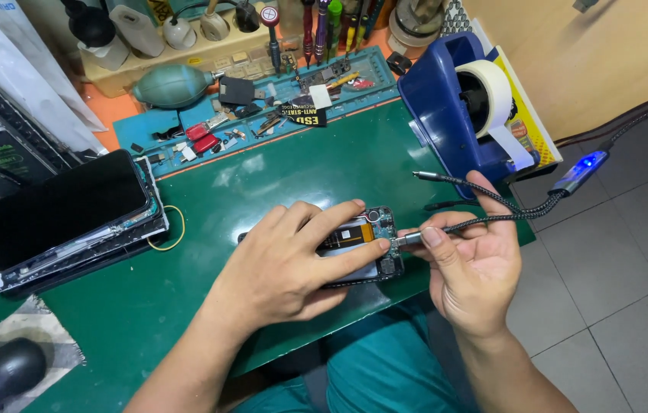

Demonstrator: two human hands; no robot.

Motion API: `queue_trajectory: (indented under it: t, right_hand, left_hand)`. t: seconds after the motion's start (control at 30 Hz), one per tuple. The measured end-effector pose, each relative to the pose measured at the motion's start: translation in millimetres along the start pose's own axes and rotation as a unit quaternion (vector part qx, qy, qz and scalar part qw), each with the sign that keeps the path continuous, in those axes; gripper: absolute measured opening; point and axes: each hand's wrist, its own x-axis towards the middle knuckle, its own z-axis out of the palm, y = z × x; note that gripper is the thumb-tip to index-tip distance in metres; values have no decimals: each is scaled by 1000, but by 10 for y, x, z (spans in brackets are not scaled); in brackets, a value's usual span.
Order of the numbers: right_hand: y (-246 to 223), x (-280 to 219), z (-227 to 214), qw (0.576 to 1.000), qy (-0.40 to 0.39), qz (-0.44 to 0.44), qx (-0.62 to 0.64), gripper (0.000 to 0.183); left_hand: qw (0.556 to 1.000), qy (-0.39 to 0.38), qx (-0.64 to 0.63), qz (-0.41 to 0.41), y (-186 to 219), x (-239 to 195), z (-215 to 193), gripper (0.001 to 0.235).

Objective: The person disassembles a smartphone, detaching the screen and removing the motherboard. They then connect a USB cable to the device and later place the motherboard under a microscope for further work.

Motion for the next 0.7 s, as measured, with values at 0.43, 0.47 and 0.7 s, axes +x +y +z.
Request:
queue_trajectory:
  t: [0.43, 0.47, 0.7]
  right_hand:
    - [51, -17, 21, 998, 10, -38, -47, 56]
    - [53, -15, 23, 998, 10, -38, -43, 56]
    - [79, -10, 21, 997, -3, -47, -52, 52]
  left_hand:
    - [1000, -1, 8, -1, 1, 3, -14, 53]
    - [1000, 1, 6, -1, -1, 3, -18, 53]
    - [1000, 5, 17, 0, -11, -12, -17, 56]
